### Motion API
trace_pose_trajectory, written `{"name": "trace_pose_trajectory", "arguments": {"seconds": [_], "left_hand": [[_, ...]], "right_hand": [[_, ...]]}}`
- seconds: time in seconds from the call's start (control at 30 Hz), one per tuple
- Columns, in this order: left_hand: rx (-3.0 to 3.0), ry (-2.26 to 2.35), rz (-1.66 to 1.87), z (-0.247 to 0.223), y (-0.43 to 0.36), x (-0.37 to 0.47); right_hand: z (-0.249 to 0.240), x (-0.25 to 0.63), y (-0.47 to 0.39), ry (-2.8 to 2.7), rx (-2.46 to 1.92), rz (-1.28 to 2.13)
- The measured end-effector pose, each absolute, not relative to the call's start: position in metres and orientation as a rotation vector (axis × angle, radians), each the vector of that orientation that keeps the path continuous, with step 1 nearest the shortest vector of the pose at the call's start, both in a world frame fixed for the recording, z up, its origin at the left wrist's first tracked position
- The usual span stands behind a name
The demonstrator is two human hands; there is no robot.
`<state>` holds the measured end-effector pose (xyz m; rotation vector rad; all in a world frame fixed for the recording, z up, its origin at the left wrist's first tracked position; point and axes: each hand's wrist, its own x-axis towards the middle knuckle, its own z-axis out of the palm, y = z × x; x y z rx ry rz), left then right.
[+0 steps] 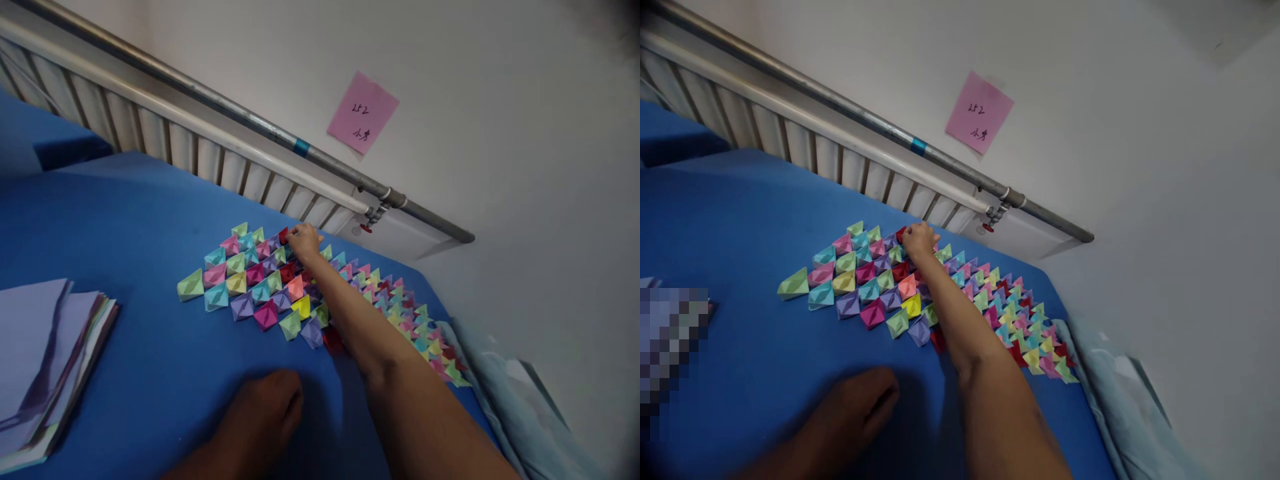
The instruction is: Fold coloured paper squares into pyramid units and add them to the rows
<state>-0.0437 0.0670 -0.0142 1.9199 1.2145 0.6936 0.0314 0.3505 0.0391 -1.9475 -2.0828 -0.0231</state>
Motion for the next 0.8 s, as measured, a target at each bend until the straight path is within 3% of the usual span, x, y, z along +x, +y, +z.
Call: {"name": "trace_pose_trajectory", "arguments": {"seconds": [0.8], "left_hand": [[1.825,1.187,0.709,-0.009,0.069,-0.047]], "right_hand": [[0.045,0.038,0.345,-2.035,-1.807,0.042]]}}
